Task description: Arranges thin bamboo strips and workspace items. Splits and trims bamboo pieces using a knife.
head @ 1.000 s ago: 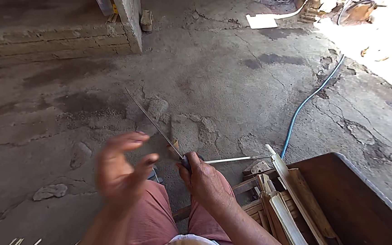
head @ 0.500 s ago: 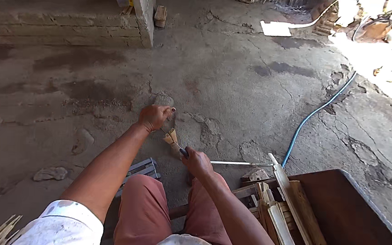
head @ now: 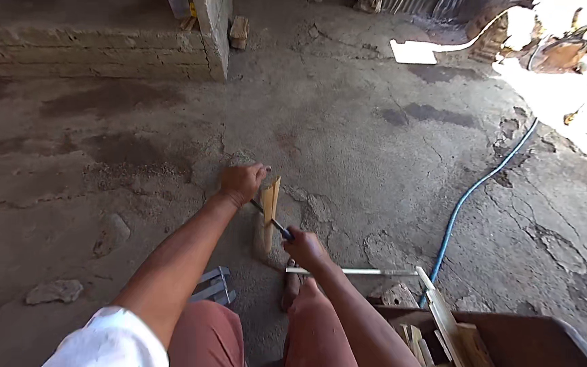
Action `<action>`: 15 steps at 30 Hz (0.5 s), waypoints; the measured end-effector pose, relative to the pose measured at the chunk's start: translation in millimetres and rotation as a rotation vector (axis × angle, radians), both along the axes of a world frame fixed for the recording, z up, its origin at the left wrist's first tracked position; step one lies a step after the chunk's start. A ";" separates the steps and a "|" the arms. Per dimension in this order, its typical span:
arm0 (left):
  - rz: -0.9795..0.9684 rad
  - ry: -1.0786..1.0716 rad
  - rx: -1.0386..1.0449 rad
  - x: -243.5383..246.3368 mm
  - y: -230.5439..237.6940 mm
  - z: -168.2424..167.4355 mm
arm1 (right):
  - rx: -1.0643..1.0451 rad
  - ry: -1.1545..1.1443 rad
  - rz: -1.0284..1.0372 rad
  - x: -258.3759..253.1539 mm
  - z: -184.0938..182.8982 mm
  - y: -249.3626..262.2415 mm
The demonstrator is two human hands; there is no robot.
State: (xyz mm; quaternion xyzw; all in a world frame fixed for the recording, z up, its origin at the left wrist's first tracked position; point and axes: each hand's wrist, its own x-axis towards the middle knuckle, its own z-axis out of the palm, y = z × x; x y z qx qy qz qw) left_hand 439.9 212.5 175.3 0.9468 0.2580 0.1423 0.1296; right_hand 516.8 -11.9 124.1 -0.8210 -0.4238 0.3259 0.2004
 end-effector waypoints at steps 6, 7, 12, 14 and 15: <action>-0.003 -0.194 0.052 -10.7 -22.2 54.0 | 0.090 -0.083 0.042 7.5 28.7 -18.9; 0.052 -0.109 0.032 -3.7 -17.1 25.6 | 0.022 -0.054 0.033 10.1 -4.3 -8.1; 0.069 0.386 -0.198 9.3 2.7 -51.8 | -0.156 0.019 0.049 10.9 -85.8 22.1; 0.046 0.348 -0.184 2.8 -2.1 -51.8 | -0.142 0.019 0.071 10.7 -89.8 15.3; 0.053 0.321 -0.158 1.8 -7.9 -53.4 | -0.135 0.019 0.064 8.1 -93.5 9.5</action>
